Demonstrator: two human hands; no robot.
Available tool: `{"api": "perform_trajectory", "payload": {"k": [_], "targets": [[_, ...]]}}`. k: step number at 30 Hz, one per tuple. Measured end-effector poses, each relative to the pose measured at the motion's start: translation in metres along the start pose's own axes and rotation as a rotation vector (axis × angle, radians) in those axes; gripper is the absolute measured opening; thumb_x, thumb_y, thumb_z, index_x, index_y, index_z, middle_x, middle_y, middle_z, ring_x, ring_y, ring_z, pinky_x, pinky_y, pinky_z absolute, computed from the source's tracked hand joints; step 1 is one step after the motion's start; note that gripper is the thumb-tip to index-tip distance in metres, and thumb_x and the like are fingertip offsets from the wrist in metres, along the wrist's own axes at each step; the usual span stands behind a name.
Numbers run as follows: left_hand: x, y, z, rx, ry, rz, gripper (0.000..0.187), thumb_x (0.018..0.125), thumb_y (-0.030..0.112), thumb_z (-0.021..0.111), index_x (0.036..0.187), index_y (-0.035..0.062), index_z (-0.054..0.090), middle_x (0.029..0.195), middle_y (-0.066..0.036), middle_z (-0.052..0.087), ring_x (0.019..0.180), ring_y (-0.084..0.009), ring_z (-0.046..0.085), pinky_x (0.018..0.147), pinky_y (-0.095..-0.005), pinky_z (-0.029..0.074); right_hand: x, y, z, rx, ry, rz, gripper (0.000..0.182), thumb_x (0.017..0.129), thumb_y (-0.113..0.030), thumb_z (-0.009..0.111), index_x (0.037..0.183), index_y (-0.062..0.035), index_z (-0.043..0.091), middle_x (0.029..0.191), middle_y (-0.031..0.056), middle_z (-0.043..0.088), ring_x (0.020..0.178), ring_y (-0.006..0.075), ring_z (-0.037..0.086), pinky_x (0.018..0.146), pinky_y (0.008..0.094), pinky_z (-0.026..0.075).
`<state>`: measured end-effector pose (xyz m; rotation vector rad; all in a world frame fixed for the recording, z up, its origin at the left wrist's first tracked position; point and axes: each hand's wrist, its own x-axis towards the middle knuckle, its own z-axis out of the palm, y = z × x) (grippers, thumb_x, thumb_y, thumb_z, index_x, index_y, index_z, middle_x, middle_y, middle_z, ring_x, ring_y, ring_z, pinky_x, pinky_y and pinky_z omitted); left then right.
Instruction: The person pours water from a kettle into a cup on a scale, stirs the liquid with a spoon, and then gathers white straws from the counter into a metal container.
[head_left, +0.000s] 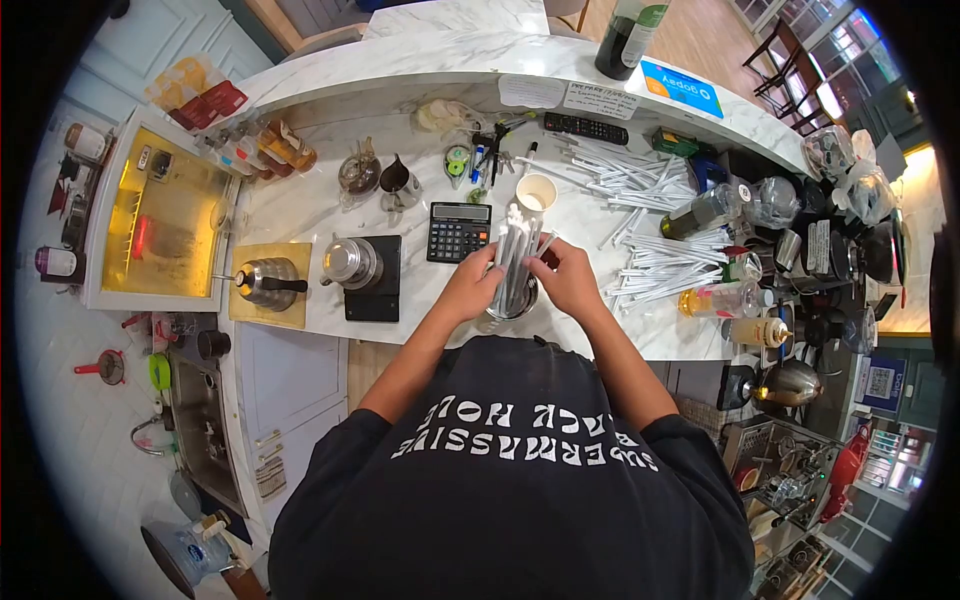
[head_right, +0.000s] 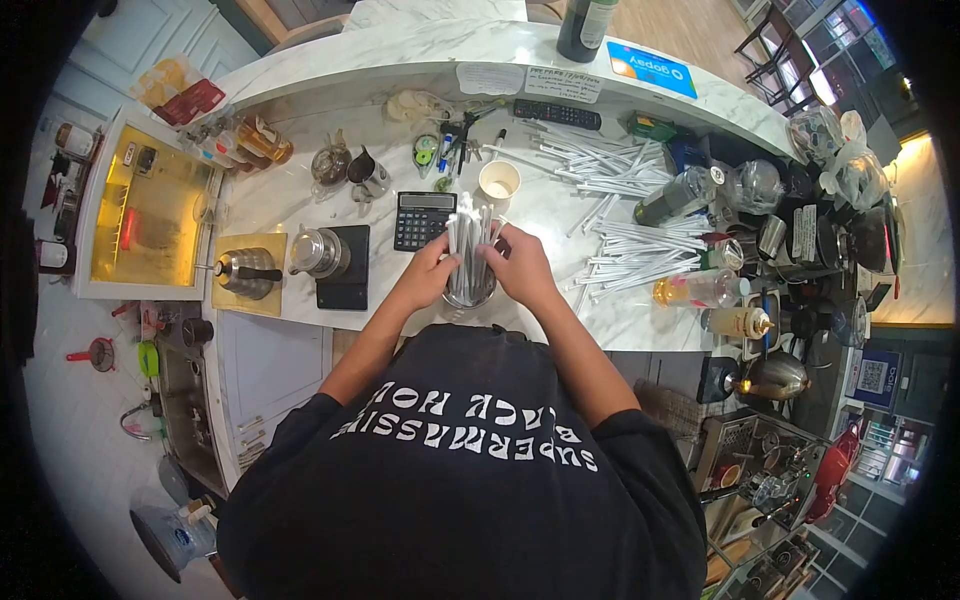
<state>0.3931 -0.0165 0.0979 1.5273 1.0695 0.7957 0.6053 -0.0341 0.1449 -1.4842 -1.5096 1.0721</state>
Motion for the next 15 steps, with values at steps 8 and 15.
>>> {"api": "perform_trajectory", "payload": {"k": [8,15], "targets": [[0.002,-0.001,-0.009,0.226,0.023,-0.048,0.031,0.100,0.021,0.065,0.121,0.0003,0.072,0.116,-0.024,0.073,0.112,-0.0411,0.069,0.100,-0.0458,0.051,0.004,0.020,0.005,0.043,-0.050,0.020,0.040,0.092,-0.014,0.078,0.130,-0.0021,0.071,0.081,0.0101,0.074,0.069,0.0162,0.066,0.069,0.0324,0.055],[-0.003,-0.005,-0.006,0.108,0.060,0.057,0.046,0.101,0.019,0.063,0.143,0.0014,0.059,0.129,-0.022,0.069,0.115,-0.0356,0.068,0.099,-0.0451,0.052,0.000,0.006,-0.003,-0.299,0.000,-0.160,0.049,0.095,-0.017,0.075,0.139,-0.0023,0.063,0.103,0.0180,0.073,0.080,0.0288,0.070,0.077,0.0411,0.056]]}}
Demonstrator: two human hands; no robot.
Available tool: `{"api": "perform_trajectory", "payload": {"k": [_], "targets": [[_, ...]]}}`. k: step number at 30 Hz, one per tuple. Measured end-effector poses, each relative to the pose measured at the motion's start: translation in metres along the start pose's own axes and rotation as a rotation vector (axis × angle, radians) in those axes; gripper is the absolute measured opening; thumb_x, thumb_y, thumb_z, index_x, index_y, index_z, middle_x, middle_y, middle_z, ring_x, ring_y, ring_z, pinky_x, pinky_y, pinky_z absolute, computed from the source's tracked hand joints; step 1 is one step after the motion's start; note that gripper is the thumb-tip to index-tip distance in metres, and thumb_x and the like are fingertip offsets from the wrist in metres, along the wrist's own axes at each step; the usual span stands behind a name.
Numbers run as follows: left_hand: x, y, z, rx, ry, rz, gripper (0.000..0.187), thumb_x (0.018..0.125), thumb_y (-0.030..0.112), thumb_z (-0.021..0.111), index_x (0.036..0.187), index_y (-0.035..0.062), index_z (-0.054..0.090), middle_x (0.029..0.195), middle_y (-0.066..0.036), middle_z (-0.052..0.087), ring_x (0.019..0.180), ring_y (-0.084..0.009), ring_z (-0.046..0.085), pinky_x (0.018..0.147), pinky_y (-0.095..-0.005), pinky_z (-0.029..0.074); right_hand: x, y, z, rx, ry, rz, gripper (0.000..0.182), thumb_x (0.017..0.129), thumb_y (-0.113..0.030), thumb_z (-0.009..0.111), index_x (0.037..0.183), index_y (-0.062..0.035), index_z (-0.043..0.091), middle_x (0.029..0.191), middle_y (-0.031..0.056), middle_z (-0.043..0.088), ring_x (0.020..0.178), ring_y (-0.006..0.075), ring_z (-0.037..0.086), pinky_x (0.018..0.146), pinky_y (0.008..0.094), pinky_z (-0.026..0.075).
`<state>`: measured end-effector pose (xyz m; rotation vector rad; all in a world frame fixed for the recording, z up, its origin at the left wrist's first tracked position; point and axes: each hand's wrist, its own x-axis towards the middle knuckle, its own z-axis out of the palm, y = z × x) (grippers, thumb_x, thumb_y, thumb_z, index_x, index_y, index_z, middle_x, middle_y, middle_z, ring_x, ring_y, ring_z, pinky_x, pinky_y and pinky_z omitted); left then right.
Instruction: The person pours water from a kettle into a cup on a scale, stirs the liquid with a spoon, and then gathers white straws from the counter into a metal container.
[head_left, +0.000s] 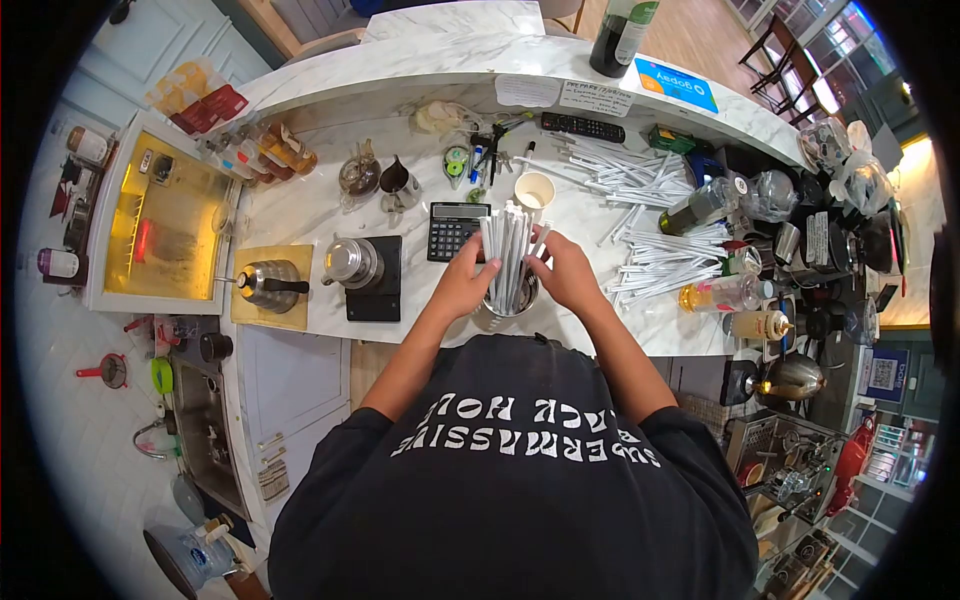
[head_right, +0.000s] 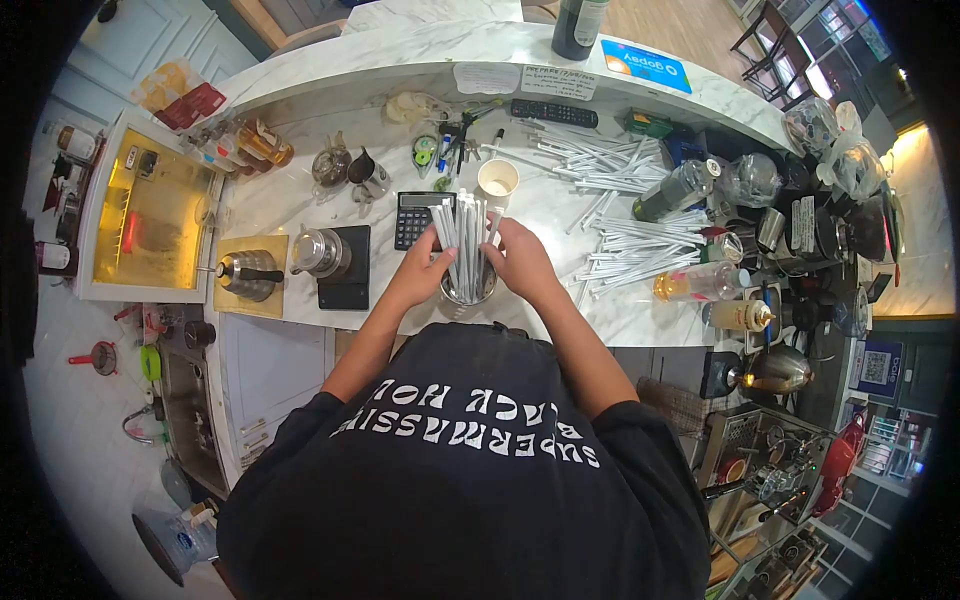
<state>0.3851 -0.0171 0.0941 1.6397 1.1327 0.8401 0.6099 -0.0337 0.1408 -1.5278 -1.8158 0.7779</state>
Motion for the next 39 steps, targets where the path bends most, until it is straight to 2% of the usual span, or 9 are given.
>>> {"api": "perform_trajectory", "payload": {"k": [2,6,8,10,15,25,28,35,39], "targets": [[-0.003,0.007,0.005,-0.162,0.214,-0.064,0.055,0.101,0.020,0.064,0.151,0.0016,0.052,0.136,-0.021,0.065,0.116,-0.0335,0.067,0.101,-0.0449,0.051,-0.004,-0.006,-0.001,0.018,-0.017,0.025,0.050,0.096,-0.017,0.073,0.141,-0.0025,0.061,0.109,0.0192,0.072,0.085,0.0323,0.070,0.080,0.0432,0.056],[-0.010,0.019,0.000,0.054,0.204,-0.008,0.049,0.099,0.021,0.067,0.143,0.0006,0.057,0.131,-0.021,0.066,0.110,-0.0365,0.066,0.099,-0.0476,0.051,-0.010,0.005,0.011,-0.045,0.061,-0.068,0.046,0.098,-0.018,0.068,0.141,-0.0029,0.059,0.114,0.0194,0.071,0.094,0.0364,0.070,0.084,0.0467,0.055],[-0.011,0.020,0.001,0.431,0.068,0.131,0.040,0.097,0.021,0.069,0.131,-0.0003,0.063,0.119,-0.021,0.068,0.105,-0.0395,0.066,0.094,-0.0510,0.051,-0.004,0.013,0.016,-0.110,0.025,-0.087,0.042,0.099,-0.018,0.067,0.138,-0.0026,0.062,0.112,0.0191,0.072,0.096,0.0369,0.070,0.084,0.0470,0.055],[-0.005,0.008,0.010,0.438,0.080,0.134,0.037,0.096,0.021,0.070,0.125,-0.0006,0.065,0.115,-0.021,0.068,0.104,-0.0408,0.065,0.092,-0.0518,0.051,-0.004,0.017,0.016,-0.177,-0.007,-0.107,0.038,0.100,-0.018,0.066,0.134,-0.0023,0.064,0.109,0.0188,0.072,0.097,0.0374,0.069,0.084,0.0474,0.055],[0.002,-0.001,0.010,0.348,0.076,0.110,0.034,0.095,0.022,0.071,0.118,-0.0020,0.067,0.108,-0.022,0.070,0.104,-0.0427,0.065,0.092,-0.0519,0.051,-0.003,-0.001,0.009,-0.043,0.045,-0.009,0.031,0.097,-0.018,0.070,0.125,-0.0028,0.071,0.100,0.0149,0.075,0.088,0.0317,0.071,0.080,0.0429,0.056],[-0.005,0.022,0.003,0.105,0.179,0.039,0.025,0.096,0.020,0.071,0.109,-0.0008,0.071,0.103,-0.019,0.073,0.099,-0.0380,0.069,0.089,-0.0452,0.054,0.009,-0.011,0.014,0.209,0.082,0.091,0.047,0.092,-0.021,0.077,0.134,-0.0023,0.068,0.101,0.0161,0.077,0.076,0.0248,0.071,0.074,0.0375,0.057],[-0.003,0.015,-0.001,0.236,0.168,0.047,0.023,0.097,0.020,0.071,0.109,0.0008,0.073,0.101,-0.019,0.073,0.097,-0.0382,0.069,0.086,-0.0445,0.054,0.017,-0.012,0.013,0.264,0.066,0.146,0.034,0.093,-0.020,0.080,0.121,-0.0007,0.074,0.080,0.0069,0.073,0.070,0.0115,0.061,0.065,0.0307,0.049],[-0.001,0.021,0.002,0.205,0.106,-0.033,0.025,0.101,0.024,0.066,0.105,-0.0005,0.071,0.093,-0.025,0.070,0.090,-0.0446,0.068,0.083,-0.0493,0.053,0.022,-0.021,0.007,0.291,0.052,0.144,0.027,0.095,-0.019,0.079,0.116,-0.0020,0.077,0.075,0.0055,0.071,0.067,0.0087,0.055,0.062,0.0298,0.046],[0.001,0.015,-0.001,0.225,0.049,-0.009,0.027,0.104,0.024,0.062,0.104,-0.0010,0.070,0.093,-0.024,0.070,0.088,-0.0423,0.068,0.081,-0.0480,0.052,0.019,-0.007,0.015,0.302,0.046,0.182,0.033,0.094,-0.016,0.079,0.123,-0.0012,0.074,0.086,0.0072,0.075,0.072,0.0092,0.062,0.067,0.0282,0.051]]}}
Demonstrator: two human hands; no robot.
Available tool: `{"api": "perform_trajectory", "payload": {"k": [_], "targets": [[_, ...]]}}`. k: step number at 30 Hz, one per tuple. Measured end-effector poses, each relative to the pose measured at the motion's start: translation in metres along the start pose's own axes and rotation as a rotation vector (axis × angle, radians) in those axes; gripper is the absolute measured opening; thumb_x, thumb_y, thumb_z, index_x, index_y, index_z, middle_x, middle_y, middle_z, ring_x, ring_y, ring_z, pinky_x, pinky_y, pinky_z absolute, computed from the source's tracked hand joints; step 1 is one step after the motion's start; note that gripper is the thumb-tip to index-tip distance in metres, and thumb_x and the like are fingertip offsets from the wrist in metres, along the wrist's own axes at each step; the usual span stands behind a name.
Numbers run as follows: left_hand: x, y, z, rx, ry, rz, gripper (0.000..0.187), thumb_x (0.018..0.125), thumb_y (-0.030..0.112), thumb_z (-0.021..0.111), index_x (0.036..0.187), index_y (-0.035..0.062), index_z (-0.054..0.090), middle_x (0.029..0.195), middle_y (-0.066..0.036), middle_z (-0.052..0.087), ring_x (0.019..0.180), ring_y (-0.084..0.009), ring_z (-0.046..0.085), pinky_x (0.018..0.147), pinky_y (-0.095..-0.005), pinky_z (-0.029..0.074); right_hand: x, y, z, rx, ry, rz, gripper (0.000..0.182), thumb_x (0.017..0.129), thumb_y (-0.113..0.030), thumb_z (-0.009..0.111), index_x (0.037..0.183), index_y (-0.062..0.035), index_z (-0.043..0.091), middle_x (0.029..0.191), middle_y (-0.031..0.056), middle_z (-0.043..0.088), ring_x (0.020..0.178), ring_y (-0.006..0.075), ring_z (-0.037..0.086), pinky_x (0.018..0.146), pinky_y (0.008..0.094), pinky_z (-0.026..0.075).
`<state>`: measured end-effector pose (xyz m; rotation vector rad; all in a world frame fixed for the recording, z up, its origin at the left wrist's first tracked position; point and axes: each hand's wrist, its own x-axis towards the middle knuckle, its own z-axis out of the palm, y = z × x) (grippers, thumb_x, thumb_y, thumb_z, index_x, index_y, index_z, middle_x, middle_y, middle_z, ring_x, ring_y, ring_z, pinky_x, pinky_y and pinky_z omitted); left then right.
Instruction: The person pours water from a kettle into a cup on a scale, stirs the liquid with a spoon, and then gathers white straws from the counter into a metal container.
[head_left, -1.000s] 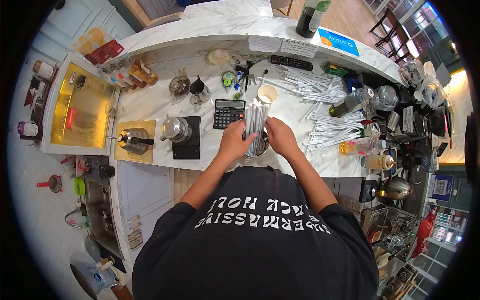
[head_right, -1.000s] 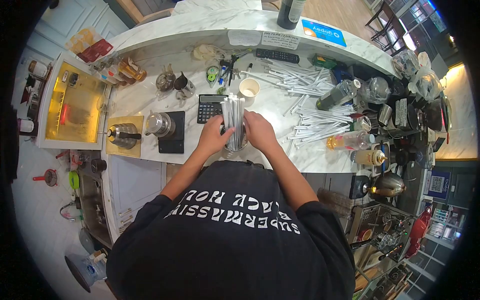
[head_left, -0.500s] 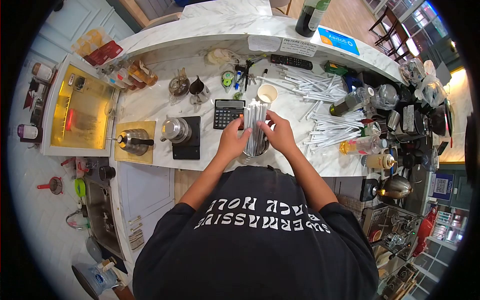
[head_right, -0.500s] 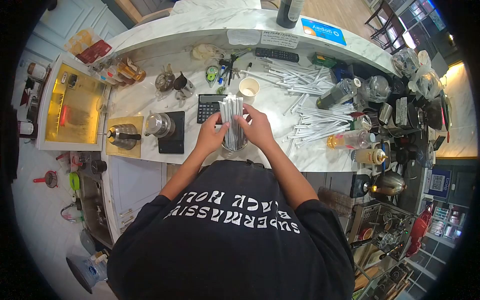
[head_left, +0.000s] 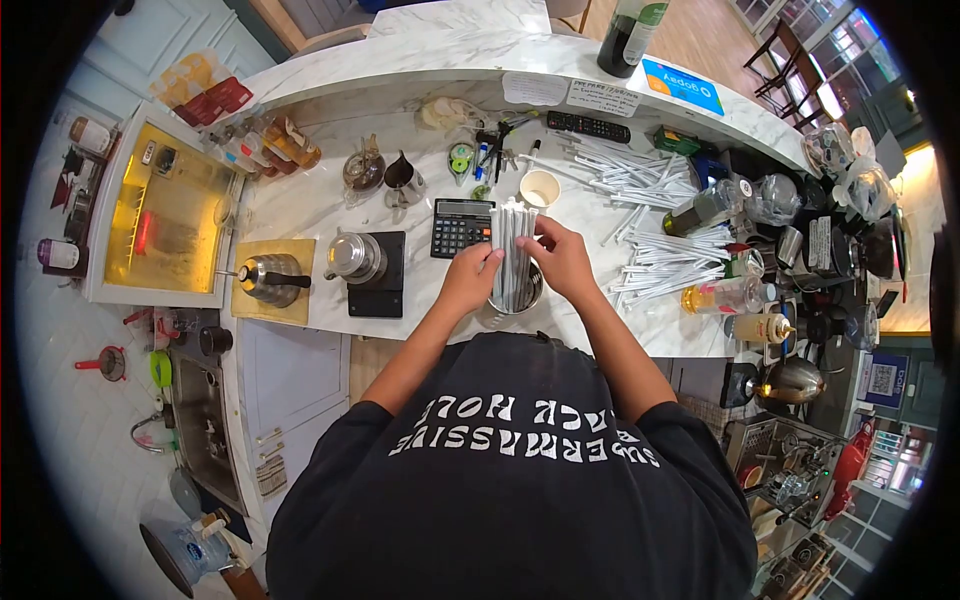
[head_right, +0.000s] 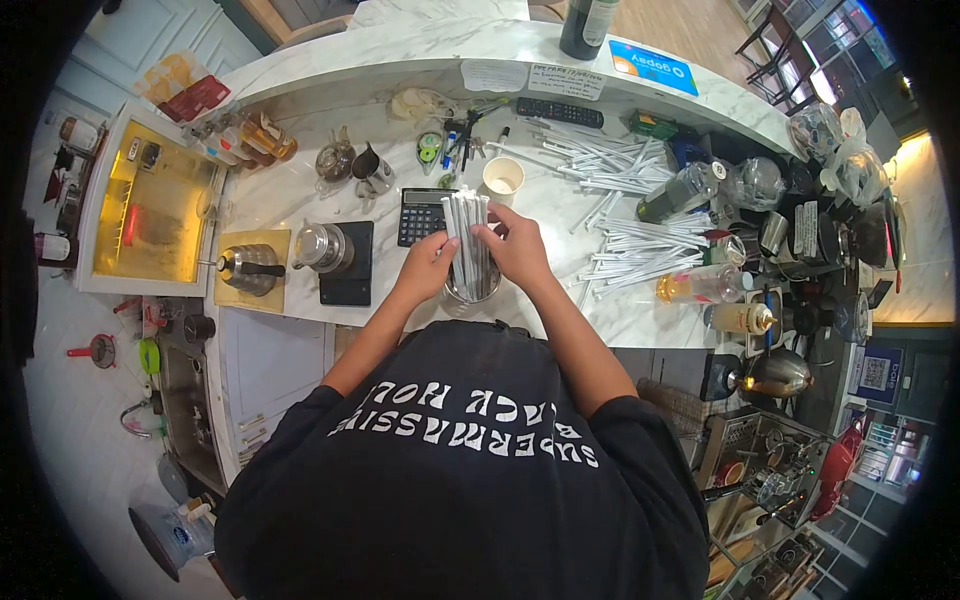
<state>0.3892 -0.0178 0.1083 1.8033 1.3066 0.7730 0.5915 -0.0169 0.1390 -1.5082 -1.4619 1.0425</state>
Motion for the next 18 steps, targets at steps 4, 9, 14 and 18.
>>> {"api": "perform_trajectory", "payload": {"k": [4,9,14,18], "targets": [[-0.001,-0.006,0.008,-0.159,-0.007,-0.130,0.031,0.108,0.026,0.055,0.102,-0.0026,0.066,0.089,-0.022,0.067,0.082,-0.0373,0.067,0.078,-0.0459,0.050,0.000,0.009,0.004,0.073,0.013,-0.025,0.047,0.093,-0.019,0.080,0.136,-0.0022,0.069,0.104,0.0159,0.078,0.077,0.0191,0.072,0.072,0.0342,0.057],[0.005,-0.019,0.016,-0.152,-0.019,-0.114,0.033,0.109,0.027,0.055,0.100,-0.0034,0.064,0.086,-0.020,0.065,0.078,-0.0333,0.064,0.075,-0.0443,0.049,0.000,0.007,0.000,0.053,0.005,0.003,0.048,0.092,-0.018,0.080,0.136,-0.0021,0.069,0.104,0.0146,0.078,0.076,0.0185,0.071,0.072,0.0342,0.057],[-0.003,-0.007,0.009,-0.278,0.011,-0.123,0.032,0.107,0.025,0.057,0.125,-0.0001,0.067,0.101,-0.015,0.072,0.090,-0.0233,0.068,0.085,-0.0376,0.053,-0.009,-0.006,-0.011,0.021,0.042,-0.021,0.052,0.092,-0.018,0.080,0.140,-0.0036,0.066,0.107,0.0121,0.078,0.075,0.0165,0.070,0.072,0.0332,0.057],[-0.014,0.000,0.002,-0.277,0.080,-0.121,0.040,0.105,0.021,0.061,0.140,0.0030,0.063,0.114,-0.012,0.073,0.099,-0.0212,0.068,0.091,-0.0350,0.053,-0.028,0.006,-0.029,0.032,0.070,-0.044,0.053,0.091,-0.018,0.081,0.141,-0.0051,0.065,0.108,0.0097,0.078,0.079,0.0145,0.069,0.071,0.0300,0.054]]}}
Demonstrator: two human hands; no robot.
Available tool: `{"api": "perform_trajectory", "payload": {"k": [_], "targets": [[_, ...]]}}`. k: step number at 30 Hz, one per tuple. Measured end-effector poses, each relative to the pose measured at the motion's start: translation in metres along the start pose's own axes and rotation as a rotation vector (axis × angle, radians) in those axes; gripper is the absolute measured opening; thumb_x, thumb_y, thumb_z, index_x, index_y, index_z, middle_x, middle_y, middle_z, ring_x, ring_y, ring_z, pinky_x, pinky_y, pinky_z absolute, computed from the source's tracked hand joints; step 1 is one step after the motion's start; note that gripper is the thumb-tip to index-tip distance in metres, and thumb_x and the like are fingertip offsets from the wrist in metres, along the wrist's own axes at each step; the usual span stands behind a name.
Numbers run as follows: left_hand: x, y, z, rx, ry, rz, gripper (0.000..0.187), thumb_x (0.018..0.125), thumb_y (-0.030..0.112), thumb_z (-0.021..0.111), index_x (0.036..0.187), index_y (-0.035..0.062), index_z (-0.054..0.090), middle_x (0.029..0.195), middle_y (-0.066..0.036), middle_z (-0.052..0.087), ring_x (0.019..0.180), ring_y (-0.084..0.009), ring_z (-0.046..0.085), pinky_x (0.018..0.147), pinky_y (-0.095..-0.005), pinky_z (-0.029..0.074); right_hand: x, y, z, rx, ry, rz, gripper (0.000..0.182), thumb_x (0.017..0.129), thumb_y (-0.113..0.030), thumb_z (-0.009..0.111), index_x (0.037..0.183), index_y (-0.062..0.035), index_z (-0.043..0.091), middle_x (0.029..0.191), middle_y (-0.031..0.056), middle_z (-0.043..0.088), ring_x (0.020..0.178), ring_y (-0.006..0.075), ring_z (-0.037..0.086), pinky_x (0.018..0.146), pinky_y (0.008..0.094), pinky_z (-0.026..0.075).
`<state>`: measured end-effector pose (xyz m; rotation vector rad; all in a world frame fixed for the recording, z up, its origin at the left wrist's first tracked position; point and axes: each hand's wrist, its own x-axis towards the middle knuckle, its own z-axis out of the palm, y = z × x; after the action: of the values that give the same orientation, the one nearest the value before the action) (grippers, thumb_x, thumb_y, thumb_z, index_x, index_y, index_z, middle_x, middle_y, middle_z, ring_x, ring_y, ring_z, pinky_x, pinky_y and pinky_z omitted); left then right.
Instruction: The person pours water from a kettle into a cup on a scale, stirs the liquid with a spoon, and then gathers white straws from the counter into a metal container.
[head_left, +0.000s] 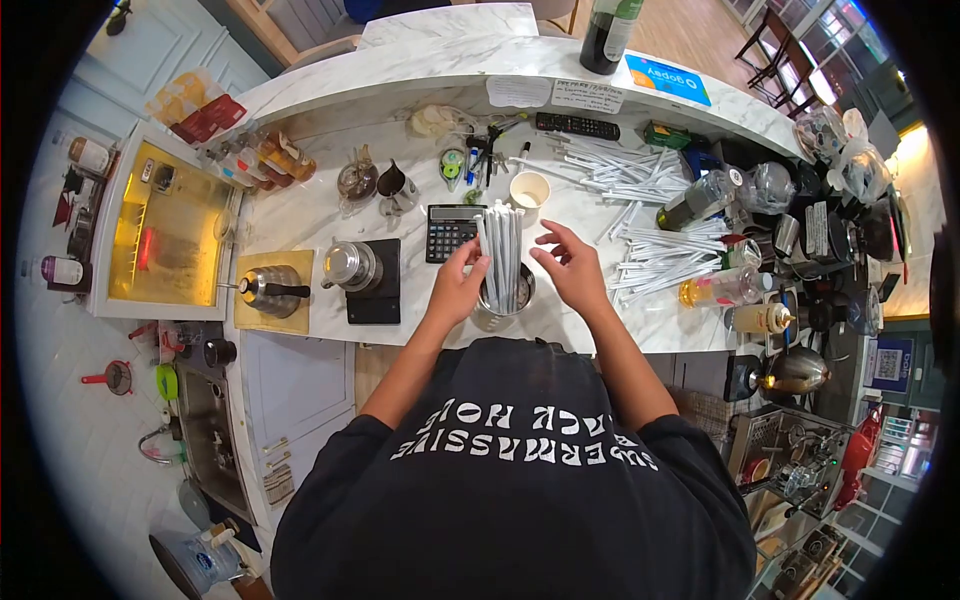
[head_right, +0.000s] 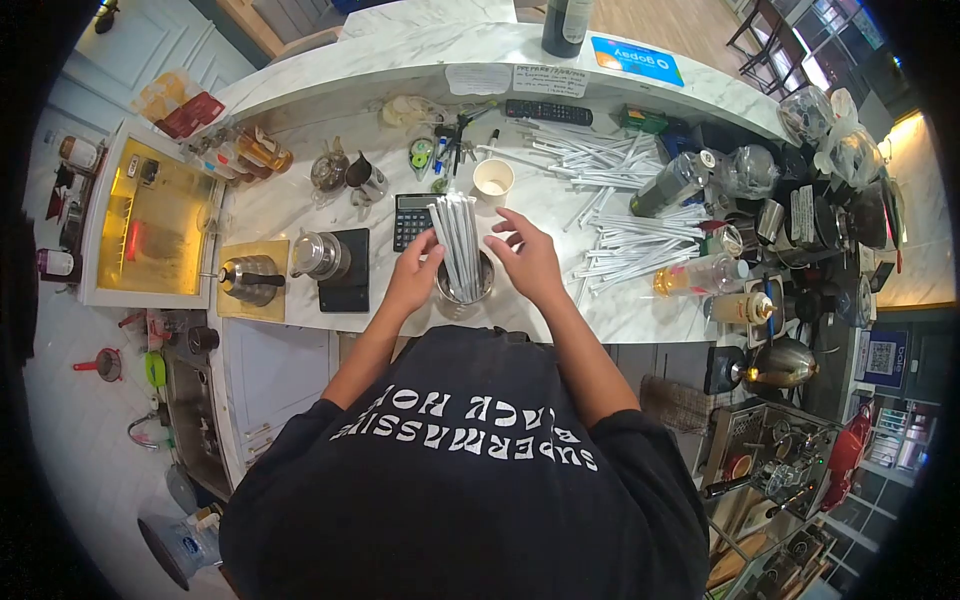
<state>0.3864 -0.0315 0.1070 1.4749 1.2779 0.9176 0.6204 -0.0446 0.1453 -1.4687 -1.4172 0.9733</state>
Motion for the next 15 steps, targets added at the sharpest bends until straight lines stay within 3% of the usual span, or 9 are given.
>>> {"api": "perform_trajectory", "payload": {"k": [6,10,12,14,15], "targets": [[-0.027,0.025,-0.007,0.063,0.148,0.097,0.036,0.100,0.020,0.067,0.134,0.0062,0.067,0.120,-0.009,0.071,0.107,-0.0200,0.066,0.090,-0.0368,0.051,-0.050,0.071,-0.042,0.022,0.183,0.178,0.044,0.094,-0.019,0.078,0.134,-0.0027,0.069,0.105,0.0086,0.078,0.083,0.0140,0.069,0.072,0.0294,0.053],[-0.041,0.050,-0.011,0.112,0.180,0.193,0.031,0.102,0.015,0.066,0.131,0.0048,0.068,0.128,-0.008,0.071,0.115,-0.0176,0.066,0.092,-0.0323,0.051,-0.084,0.115,-0.085,-0.108,0.363,0.293,0.040,0.095,-0.016,0.076,0.132,-0.0021,0.070,0.103,0.0094,0.077,0.080,0.0151,0.069,0.072,0.0312,0.055],[-0.048,0.071,-0.008,0.104,0.174,0.207,0.029,0.101,0.012,0.065,0.128,0.0029,0.068,0.126,-0.010,0.071,0.116,-0.0189,0.065,0.093,-0.0327,0.050,-0.095,0.126,-0.103,-0.162,0.417,0.328,0.038,0.095,-0.015,0.076,0.131,-0.0032,0.071,0.103,0.0100,0.076,0.077,0.0175,0.069,0.071,0.0334,0.055],[-0.053,0.090,-0.004,0.093,0.213,0.354,0.027,0.101,0.009,0.063,0.126,0.0009,0.069,0.123,-0.012,0.071,0.116,-0.0214,0.065,0.095,-0.0342,0.050,-0.104,0.146,-0.119,-0.314,0.395,0.286,0.035,0.096,-0.015,0.075,0.130,-0.0049,0.072,0.103,0.0105,0.075,0.075,0.0197,0.070,0.070,0.0348,0.056],[-0.056,0.101,0.001,0.100,0.223,0.393,0.025,0.100,0.006,0.061,0.123,-0.0015,0.069,0.121,-0.015,0.070,0.115,-0.0238,0.064,0.096,-0.0358,0.050,-0.106,0.144,-0.124,-0.328,0.389,0.270,0.031,0.096,-0.016,0.074,0.125,-0.0053,0.073,0.103,0.0127,0.074,0.075,0.0245,0.071,0.071,0.0372,0.056]]}}
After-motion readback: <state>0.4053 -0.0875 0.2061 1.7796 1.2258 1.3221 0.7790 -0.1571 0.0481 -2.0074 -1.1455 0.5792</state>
